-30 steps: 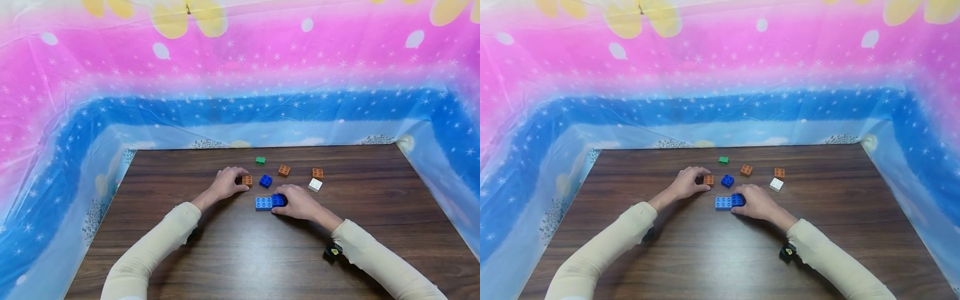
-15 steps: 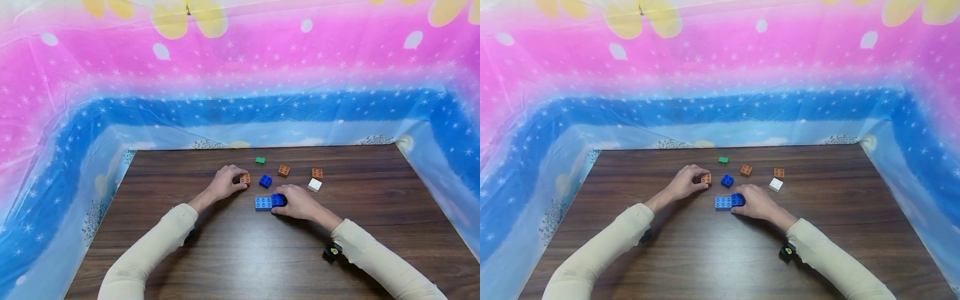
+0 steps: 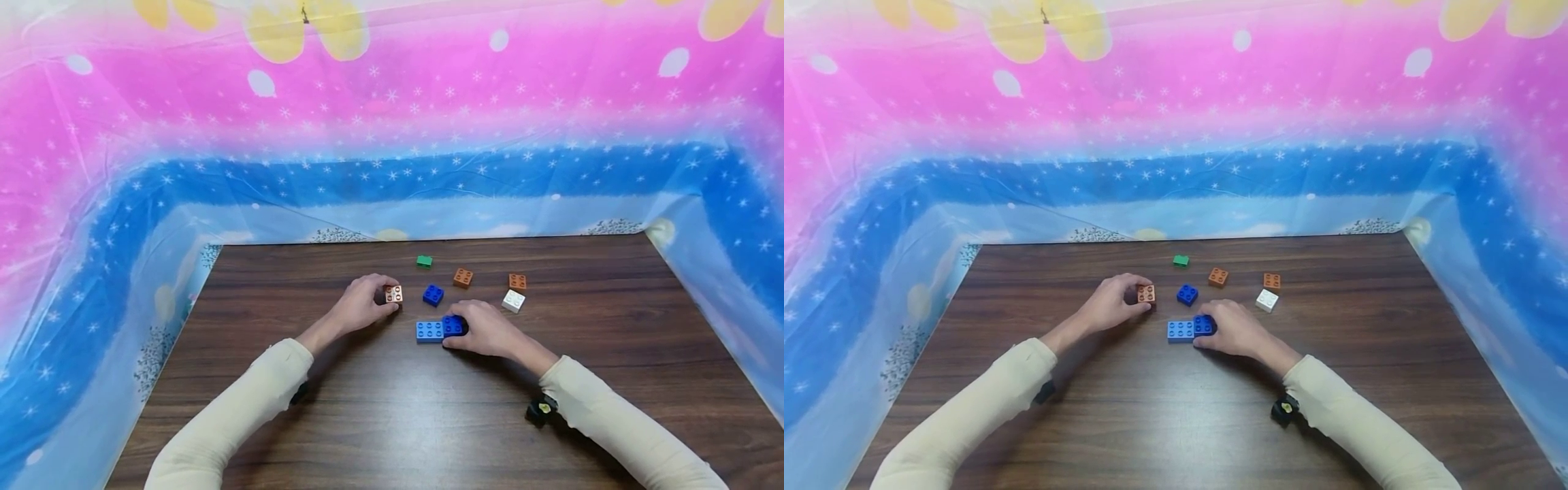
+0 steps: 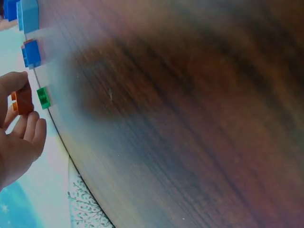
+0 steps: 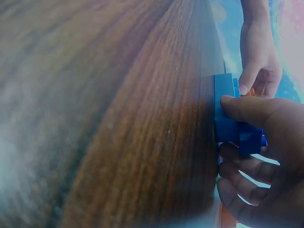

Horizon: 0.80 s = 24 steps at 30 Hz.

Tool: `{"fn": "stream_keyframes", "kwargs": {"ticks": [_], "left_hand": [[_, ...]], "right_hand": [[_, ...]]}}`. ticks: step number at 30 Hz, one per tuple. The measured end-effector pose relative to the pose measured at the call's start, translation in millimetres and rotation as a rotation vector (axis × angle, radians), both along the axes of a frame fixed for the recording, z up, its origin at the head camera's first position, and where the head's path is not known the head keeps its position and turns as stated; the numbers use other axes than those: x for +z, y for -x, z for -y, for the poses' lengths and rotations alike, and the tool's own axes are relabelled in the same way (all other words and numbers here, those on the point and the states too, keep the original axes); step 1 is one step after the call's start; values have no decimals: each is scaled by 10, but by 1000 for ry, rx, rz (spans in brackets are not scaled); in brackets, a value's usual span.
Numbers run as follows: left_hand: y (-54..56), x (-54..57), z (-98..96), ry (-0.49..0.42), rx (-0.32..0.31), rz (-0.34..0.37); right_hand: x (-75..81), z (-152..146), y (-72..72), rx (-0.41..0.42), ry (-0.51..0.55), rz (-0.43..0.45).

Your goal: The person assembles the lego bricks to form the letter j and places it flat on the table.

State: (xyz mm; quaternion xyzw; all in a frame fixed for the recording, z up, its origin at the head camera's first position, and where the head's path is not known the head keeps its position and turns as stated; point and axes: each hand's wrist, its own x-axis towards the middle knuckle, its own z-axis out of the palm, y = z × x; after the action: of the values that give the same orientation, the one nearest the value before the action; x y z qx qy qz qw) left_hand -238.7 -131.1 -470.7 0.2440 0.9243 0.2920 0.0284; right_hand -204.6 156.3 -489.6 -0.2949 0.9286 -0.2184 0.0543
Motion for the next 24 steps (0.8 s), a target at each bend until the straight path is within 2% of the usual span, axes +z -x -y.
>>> {"fn": "stream_keyframes", "kwargs": {"ticks": [11, 16, 24], "left_hand": [[-209, 57, -76, -42, -59, 21], [-290, 57, -123, -40, -104, 11], [-355, 40, -172, -35, -119, 7]], "right_hand": [[5, 0, -7, -2, 0, 10], [1, -5, -14, 3, 8, -1], [-16, 3, -5, -7, 12, -6]]}}
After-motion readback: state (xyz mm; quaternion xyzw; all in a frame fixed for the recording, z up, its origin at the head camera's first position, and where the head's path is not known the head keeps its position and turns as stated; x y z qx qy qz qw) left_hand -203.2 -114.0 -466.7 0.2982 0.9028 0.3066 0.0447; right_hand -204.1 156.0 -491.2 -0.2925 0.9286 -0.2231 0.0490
